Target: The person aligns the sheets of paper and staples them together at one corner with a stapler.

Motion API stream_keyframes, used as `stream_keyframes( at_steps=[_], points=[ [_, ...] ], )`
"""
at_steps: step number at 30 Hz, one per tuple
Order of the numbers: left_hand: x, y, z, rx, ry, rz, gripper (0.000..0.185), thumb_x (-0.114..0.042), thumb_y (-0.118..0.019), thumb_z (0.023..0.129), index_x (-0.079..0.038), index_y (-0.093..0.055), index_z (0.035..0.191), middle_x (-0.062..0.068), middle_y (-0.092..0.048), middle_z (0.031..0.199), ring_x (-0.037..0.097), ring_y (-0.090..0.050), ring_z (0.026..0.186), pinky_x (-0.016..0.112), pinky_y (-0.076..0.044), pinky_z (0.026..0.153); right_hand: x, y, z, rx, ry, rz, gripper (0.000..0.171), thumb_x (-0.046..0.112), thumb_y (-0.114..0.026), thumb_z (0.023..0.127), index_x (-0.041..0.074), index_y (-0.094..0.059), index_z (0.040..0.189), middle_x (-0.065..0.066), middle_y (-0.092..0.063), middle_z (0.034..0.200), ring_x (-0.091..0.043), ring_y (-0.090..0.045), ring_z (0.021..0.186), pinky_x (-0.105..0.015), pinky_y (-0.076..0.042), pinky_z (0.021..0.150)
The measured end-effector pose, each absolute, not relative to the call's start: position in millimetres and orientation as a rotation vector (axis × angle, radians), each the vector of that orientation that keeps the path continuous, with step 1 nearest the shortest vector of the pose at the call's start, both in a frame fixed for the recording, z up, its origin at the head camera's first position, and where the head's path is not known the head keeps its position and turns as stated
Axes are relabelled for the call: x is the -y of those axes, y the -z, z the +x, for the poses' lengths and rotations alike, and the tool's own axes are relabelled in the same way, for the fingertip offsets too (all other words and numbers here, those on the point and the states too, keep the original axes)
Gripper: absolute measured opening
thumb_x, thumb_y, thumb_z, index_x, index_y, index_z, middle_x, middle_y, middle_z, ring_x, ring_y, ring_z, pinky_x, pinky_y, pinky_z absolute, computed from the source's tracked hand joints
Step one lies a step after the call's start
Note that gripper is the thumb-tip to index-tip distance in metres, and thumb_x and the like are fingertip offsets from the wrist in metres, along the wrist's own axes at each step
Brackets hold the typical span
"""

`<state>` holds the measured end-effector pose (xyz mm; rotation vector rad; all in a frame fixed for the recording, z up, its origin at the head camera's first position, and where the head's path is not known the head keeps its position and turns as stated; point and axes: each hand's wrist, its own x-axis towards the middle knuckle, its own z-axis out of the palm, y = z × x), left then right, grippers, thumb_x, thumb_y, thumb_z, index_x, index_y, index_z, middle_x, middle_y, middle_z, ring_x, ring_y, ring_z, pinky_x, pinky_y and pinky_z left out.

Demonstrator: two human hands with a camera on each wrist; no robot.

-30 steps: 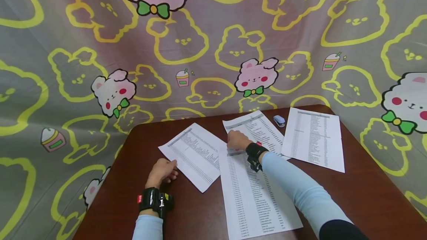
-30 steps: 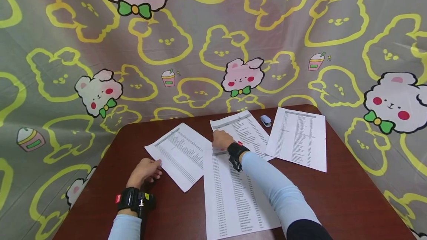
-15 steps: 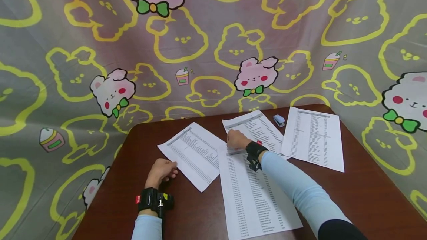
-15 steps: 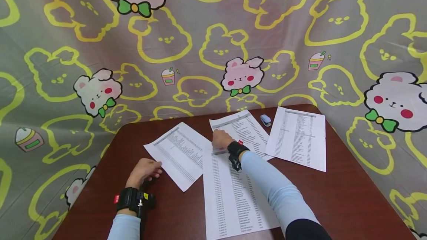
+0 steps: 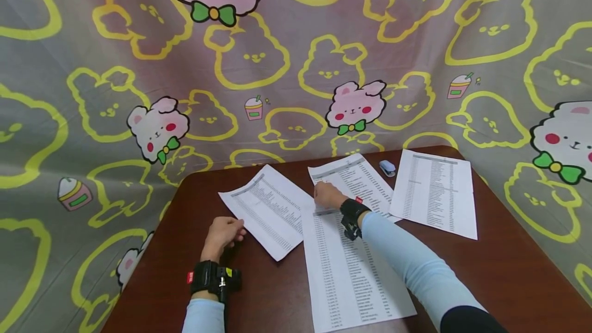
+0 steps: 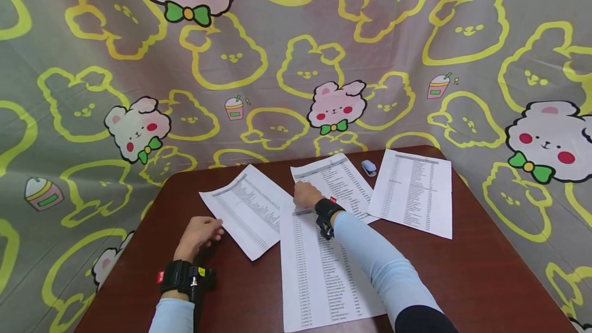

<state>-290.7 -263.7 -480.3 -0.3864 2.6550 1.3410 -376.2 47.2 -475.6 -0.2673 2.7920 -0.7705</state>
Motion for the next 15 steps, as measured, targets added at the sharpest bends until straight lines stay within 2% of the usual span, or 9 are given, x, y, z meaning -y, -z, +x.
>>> stream_keyframes(
  at_steps=[7,15],
  points=[
    [263.0,474.5,-292.0,-2.695,-1.351,-0.399,0.030,-0.027,-0.055,0.098,0.000,-0.068,0.104,0.006,-0.070,0.080,0.015,-0.064,0.068,0.028,-0.047,0.058,-46.3,470.9,-372.8,-2.840,0.807,-0.300,0.012,0.007,-0.055,0.092,0.007,-0.057,0.081,-0.001,-0.052,0.068,-0.015,-0.051,0.059,-0.027,-0.037,0.054],
    [263.8,471.0,-296.1,-2.791,-1.379,-0.379,0.030,-0.028,-0.054,0.098,-0.002,-0.067,0.103,0.006,-0.070,0.080,0.012,-0.064,0.065,0.028,-0.048,0.056,-41.0,468.6,-375.1,-2.952,0.907,-0.329,0.017,0.008,-0.052,0.094,0.009,-0.054,0.077,0.000,-0.049,0.070,-0.015,-0.048,0.062,-0.027,-0.035,0.055]
  ],
)
